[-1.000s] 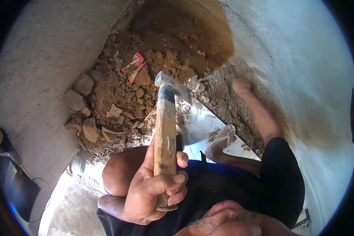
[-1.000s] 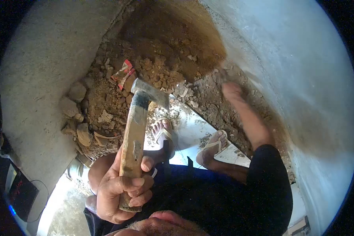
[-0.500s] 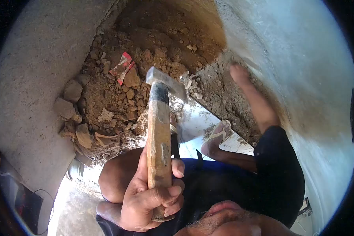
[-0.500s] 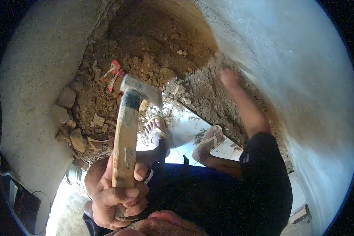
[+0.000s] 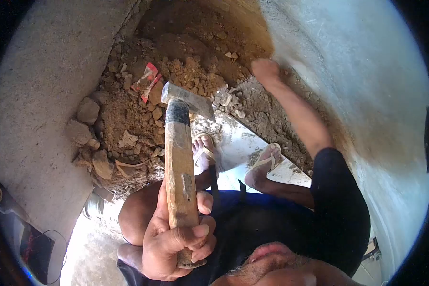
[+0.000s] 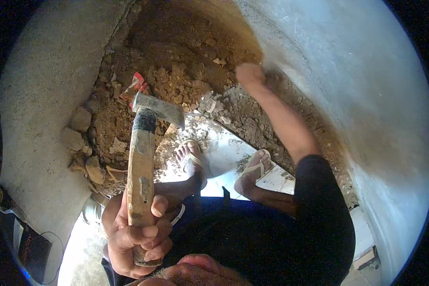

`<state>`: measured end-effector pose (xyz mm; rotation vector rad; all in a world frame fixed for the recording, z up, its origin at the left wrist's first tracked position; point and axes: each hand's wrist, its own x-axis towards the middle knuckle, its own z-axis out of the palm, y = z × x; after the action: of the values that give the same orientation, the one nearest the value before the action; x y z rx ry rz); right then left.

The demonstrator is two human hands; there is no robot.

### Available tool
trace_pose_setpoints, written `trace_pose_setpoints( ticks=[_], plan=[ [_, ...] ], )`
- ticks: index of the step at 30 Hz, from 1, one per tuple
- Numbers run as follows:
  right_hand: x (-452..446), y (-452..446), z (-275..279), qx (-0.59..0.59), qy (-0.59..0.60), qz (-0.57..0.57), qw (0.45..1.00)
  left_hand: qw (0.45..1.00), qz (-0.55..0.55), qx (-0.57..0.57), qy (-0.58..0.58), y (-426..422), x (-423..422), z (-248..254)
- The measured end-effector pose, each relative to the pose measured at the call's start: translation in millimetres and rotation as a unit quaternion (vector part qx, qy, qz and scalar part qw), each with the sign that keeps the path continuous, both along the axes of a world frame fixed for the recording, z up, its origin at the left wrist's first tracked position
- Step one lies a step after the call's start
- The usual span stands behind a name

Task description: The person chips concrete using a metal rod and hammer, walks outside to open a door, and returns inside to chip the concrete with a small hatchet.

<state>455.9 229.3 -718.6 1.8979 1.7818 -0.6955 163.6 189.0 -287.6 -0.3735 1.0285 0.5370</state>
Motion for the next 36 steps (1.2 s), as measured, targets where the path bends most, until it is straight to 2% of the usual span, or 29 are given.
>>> trace_pose_setpoints(
  ticks=[3,6,7,8,9,10,11,14,16,17,18,19,20,21,23,25,28,31,32,33,34,36],
  plan=[
    [-5.8,4.3,-35.0,0.029,0.003,-0.052,0.998,1.000,-0.015,-0.022,0.015,3.6,5.0,1.2],
    [44.9,-59.8,-40.2,-0.013,-0.014,-0.149,0.989,0.999,-0.026,-0.040,0.025,3.7,6.4,0.0],
    [72.3,-93.3,-17.1,-0.105,-0.049,-0.001,0.993,0.998,-0.032,-0.047,0.021,4.2,4.7,-0.3],
    [112.2,-134.9,-26.1,-0.250,-0.139,0.017,0.958,0.998,-0.036,-0.052,0.019,4.6,3.1,-1.2],
    [151.5,-175.5,-34.6,-0.398,-0.211,0.059,0.891,0.998,-0.032,-0.056,0.016,4.3,1.0,-2.4],
    [192.8,-249.4,-50.5,-0.260,-0.287,0.156,0.909,0.998,-0.033,-0.061,0.012,4.8,-1.2,-3.2],
    [223.2,-256.5,-6.8,-0.356,-0.226,0.044,0.906,0.998,-0.027,-0.060,0.009,5.1,-1.5,-4.7],
    [217.8,-267.7,30.9,-0.348,-0.244,0.111,0.898,0.998,-0.026,-0.060,0.020,12.2,0.1,-3.4],
    [216.7,-254.6,41.3,-0.332,-0.255,0.158,0.894,0.998,-0.027,-0.054,0.029,14.0,0.0,-2.6],
    [191.9,-226.9,50.6,-0.203,-0.183,0.104,0.956,0.998,-0.024,-0.051,0.032,13.3,0.2,-3.0],
    [143.9,-180.6,65.3,-0.069,-0.106,0.047,0.991,0.998,-0.021,-0.048,0.035,13.7,0.0,-2.9],
    [106.9,-129.4,68.4,-0.133,-0.089,0.029,0.987,0.998,-0.019,-0.048,0.028,14.3,-0.7,-1.8],
    [80.2,-102.0,44.1,-0.097,-0.030,-0.009,0.995,0.999,-0.015,-0.048,0.021,14.5,-1.9,-0.5],
    [42.7,-64.4,47.8,-0.004,0.022,-0.035,0.999,0.999,-0.012,-0.049,0.013,14.8,-3.5,0.1],
    [-2.3,0.0,-0.7,0.108,0.106,-0.015,0.988,0.998,0.002,-0.058,0.009,12.8,-6.5,-0.4],
    [-40.1,58.7,-24.6,0.126,0.120,0.017,0.985,0.997,0.034,-0.056,0.036,7.1,-4.0,-1.6],
    [-69.4,104.0,-50.5,0.100,0.096,0.069,0.988,0.996,0.045,-0.059,0.056,7.9,-7.4,-2.1],
    [-36.0,71.8,-57.2,0.058,0.091,0.027,0.994,0.995,0.059,-0.064,0.055,10.1,-18.5,0.5],
    [-11.8,60.9,-44.5,-0.109,0.024,0.044,0.993,0.994,0.065,-0.065,0.054,11.7,-23.4,0.7],
    [-4.0,53.5,-25.6,-0.173,-0.070,0.058,0.981,0.994,0.071,-0.065,0.051,13.9,-28.2,-0.4],
    [14.0,43.9,3.8,-0.262,-0.080,0.152,0.950,0.993,0.076,-0.068,0.052,15.0,-32.2,-0.8],
    [48.6,23.9,9.2,-0.261,-0.100,0.188,0.942,0.993,0.088,-0.065,0.052,16.3,-40.3,-1.9]
  ],
)
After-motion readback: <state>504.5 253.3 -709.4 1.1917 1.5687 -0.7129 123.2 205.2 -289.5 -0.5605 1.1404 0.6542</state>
